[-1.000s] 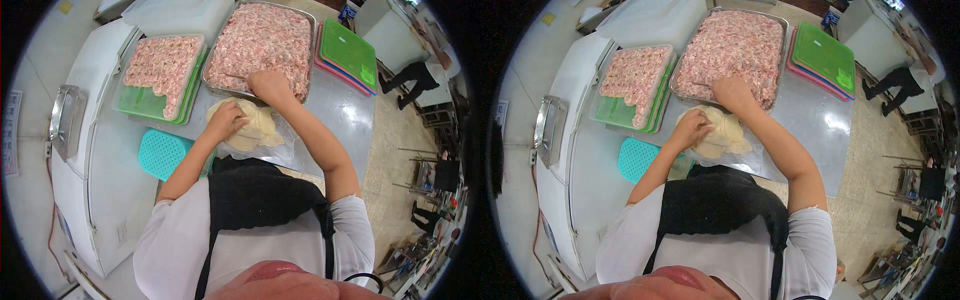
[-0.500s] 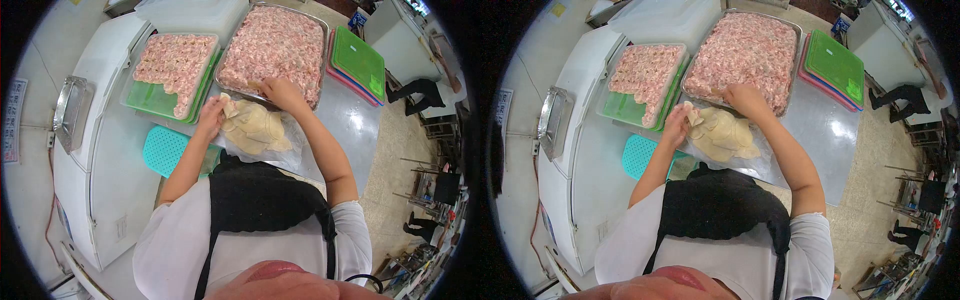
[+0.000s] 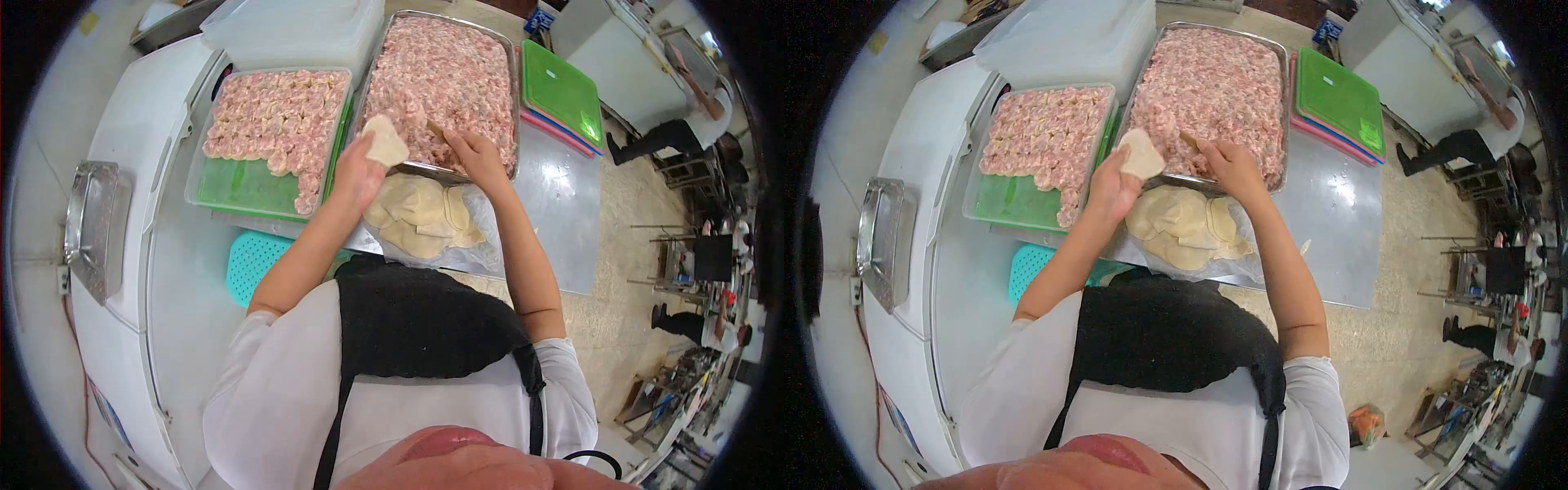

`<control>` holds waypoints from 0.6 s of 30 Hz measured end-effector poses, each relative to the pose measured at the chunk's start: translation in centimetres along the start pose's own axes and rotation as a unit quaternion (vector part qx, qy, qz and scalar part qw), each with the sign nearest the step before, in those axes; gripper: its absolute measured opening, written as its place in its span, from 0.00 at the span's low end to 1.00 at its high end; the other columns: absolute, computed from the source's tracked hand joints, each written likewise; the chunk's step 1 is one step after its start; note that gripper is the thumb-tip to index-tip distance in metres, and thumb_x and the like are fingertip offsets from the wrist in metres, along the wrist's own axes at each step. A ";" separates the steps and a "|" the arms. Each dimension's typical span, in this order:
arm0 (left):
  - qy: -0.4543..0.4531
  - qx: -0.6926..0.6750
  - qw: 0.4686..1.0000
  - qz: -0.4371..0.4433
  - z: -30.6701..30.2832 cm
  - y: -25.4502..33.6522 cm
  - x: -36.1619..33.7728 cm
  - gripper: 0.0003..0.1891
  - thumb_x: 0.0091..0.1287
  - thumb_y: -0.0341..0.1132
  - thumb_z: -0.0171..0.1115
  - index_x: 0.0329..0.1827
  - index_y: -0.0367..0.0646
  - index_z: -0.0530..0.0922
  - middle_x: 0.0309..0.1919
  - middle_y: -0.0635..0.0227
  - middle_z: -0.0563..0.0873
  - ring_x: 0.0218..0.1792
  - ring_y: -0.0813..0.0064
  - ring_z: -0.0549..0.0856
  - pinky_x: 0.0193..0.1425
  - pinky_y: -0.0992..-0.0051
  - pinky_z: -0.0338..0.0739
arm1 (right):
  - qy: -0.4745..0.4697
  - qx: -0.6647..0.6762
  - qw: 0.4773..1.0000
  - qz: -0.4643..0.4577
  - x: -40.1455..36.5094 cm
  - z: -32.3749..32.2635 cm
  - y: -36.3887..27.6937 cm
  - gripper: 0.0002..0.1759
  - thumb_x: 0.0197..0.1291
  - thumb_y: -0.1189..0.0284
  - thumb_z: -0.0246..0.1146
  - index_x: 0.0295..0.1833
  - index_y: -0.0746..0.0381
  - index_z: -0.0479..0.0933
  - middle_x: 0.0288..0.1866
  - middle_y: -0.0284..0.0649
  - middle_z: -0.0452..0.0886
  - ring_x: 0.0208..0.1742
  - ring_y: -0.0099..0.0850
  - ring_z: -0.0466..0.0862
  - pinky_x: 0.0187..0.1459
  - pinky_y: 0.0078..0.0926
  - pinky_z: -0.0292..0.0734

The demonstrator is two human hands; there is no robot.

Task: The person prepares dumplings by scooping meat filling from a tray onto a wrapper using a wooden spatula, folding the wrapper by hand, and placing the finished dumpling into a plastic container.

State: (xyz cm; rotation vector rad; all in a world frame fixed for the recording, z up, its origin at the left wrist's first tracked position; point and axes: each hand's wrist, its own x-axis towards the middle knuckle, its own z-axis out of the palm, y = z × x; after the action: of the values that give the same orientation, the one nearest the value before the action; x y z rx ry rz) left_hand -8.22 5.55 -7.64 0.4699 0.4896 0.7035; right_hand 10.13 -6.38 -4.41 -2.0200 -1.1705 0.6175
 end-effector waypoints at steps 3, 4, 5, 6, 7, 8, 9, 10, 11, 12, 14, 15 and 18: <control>-0.051 -0.092 0.994 0.017 3.6 0.3 3.0 0.17 0.75 0.37 0.45 0.60 0.36 0.69 0.56 0.55 0.78 0.59 0.63 0.78 0.65 0.58 0.71 | -0.001 0.101 0.995 0.005 -0.9 0.2 -1.3 0.17 0.68 0.60 0.57 0.52 0.58 0.82 0.28 0.45 0.81 0.31 0.34 0.81 0.36 0.31 0.74; -0.085 -0.136 0.987 0.032 4.7 0.6 3.7 0.20 0.77 0.39 0.42 0.65 0.35 0.66 0.59 0.51 0.76 0.63 0.59 0.75 0.69 0.54 0.68 | 0.009 0.100 0.995 0.009 -1.5 0.8 -1.2 0.17 0.68 0.60 0.57 0.52 0.58 0.82 0.28 0.45 0.81 0.31 0.34 0.81 0.36 0.31 0.74; -0.066 -0.115 0.991 0.031 5.7 0.8 4.1 0.26 0.77 0.48 0.39 0.66 0.35 0.65 0.63 0.51 0.73 0.63 0.56 0.74 0.69 0.52 0.66 | 0.060 0.076 0.994 -0.047 -2.0 1.6 -0.6 0.17 0.68 0.61 0.57 0.53 0.59 0.81 0.29 0.46 0.82 0.31 0.36 0.82 0.36 0.33 0.74; -0.071 -0.115 0.991 0.025 5.8 0.8 4.3 0.26 0.77 0.48 0.39 0.66 0.35 0.65 0.63 0.51 0.73 0.63 0.56 0.74 0.69 0.52 0.66 | 0.108 0.050 0.988 -0.103 -2.5 1.7 -0.5 0.17 0.68 0.61 0.57 0.53 0.59 0.81 0.30 0.48 0.82 0.32 0.38 0.82 0.37 0.36 0.75; -0.066 -0.147 0.987 -0.013 5.8 1.1 4.5 0.30 0.75 0.52 0.40 0.67 0.35 0.63 0.64 0.51 0.72 0.64 0.55 0.73 0.70 0.52 0.66 | 0.137 -0.060 0.976 -0.155 -2.8 0.6 -0.2 0.15 0.65 0.64 0.58 0.53 0.59 0.80 0.34 0.49 0.82 0.36 0.45 0.83 0.40 0.41 0.77; -0.060 -0.178 0.981 -0.050 6.0 1.2 4.8 0.33 0.74 0.56 0.41 0.68 0.35 0.62 0.65 0.52 0.71 0.64 0.53 0.73 0.70 0.52 0.65 | 0.142 -0.063 0.976 -0.152 -3.2 -0.7 0.2 0.15 0.65 0.64 0.58 0.53 0.59 0.80 0.34 0.49 0.82 0.36 0.45 0.83 0.40 0.41 0.77; -0.068 -0.134 0.989 -0.011 5.4 0.3 5.8 0.39 0.70 0.62 0.42 0.70 0.34 0.60 0.67 0.52 0.70 0.66 0.51 0.70 0.72 0.52 0.62 | 0.089 -0.168 0.976 -0.110 -3.9 -2.3 -0.6 0.15 0.65 0.66 0.58 0.53 0.60 0.79 0.37 0.50 0.81 0.38 0.47 0.82 0.40 0.42 0.77; -0.071 -0.133 0.988 -0.014 5.3 0.0 5.9 0.39 0.70 0.62 0.42 0.70 0.34 0.60 0.67 0.52 0.70 0.66 0.51 0.70 0.72 0.52 0.62 | 0.034 -0.269 0.960 -0.065 -4.6 -3.7 -1.8 0.15 0.64 0.68 0.58 0.53 0.61 0.79 0.40 0.50 0.81 0.41 0.49 0.81 0.41 0.42 0.76; -0.056 -0.122 0.991 -0.014 5.3 -0.3 5.9 0.40 0.70 0.63 0.42 0.71 0.34 0.59 0.67 0.51 0.70 0.67 0.51 0.69 0.73 0.51 0.60 | 0.037 -0.321 0.946 -0.042 -5.7 -4.7 -3.2 0.15 0.64 0.68 0.58 0.54 0.60 0.78 0.42 0.50 0.81 0.43 0.50 0.81 0.42 0.44 0.77; -0.040 -0.112 0.993 -0.013 5.8 -0.4 5.5 0.41 0.70 0.63 0.41 0.72 0.35 0.59 0.67 0.51 0.69 0.68 0.51 0.67 0.73 0.50 0.58 | 0.040 -0.321 0.945 -0.040 -6.1 -4.5 -3.2 0.15 0.64 0.68 0.58 0.54 0.60 0.78 0.42 0.50 0.81 0.43 0.50 0.81 0.42 0.44 0.77; 0.028 -0.090 0.995 -0.027 7.1 -0.5 5.1 0.40 0.69 0.64 0.42 0.69 0.36 0.62 0.67 0.51 0.69 0.69 0.51 0.66 0.73 0.46 0.55 | 0.120 -0.242 0.953 -0.140 -6.3 -3.9 -3.0 0.15 0.63 0.69 0.58 0.54 0.60 0.77 0.41 0.49 0.80 0.42 0.49 0.81 0.41 0.46 0.77; 0.004 -0.111 0.994 -0.026 7.9 -0.4 4.8 0.39 0.69 0.65 0.42 0.66 0.36 0.65 0.65 0.51 0.70 0.68 0.51 0.67 0.72 0.44 0.55 | 0.121 -0.242 0.953 -0.139 -6.1 -4.1 -2.4 0.15 0.63 0.69 0.58 0.54 0.60 0.77 0.41 0.49 0.80 0.42 0.49 0.81 0.41 0.46 0.77; -0.008 -0.112 0.993 -0.033 9.4 0.1 3.6 0.37 0.69 0.65 0.44 0.59 0.35 0.69 0.60 0.51 0.74 0.64 0.51 0.71 0.69 0.43 0.59 | 0.038 -0.295 0.945 -0.136 -5.6 -5.5 -2.4 0.16 0.63 0.69 0.58 0.55 0.61 0.77 0.40 0.49 0.80 0.41 0.49 0.81 0.40 0.46 0.77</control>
State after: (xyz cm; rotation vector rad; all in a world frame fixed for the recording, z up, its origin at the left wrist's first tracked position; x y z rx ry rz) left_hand -0.49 5.89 -1.15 0.2480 0.4041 0.6811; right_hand 10.02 -12.31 1.26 -2.2653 -1.6944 0.0397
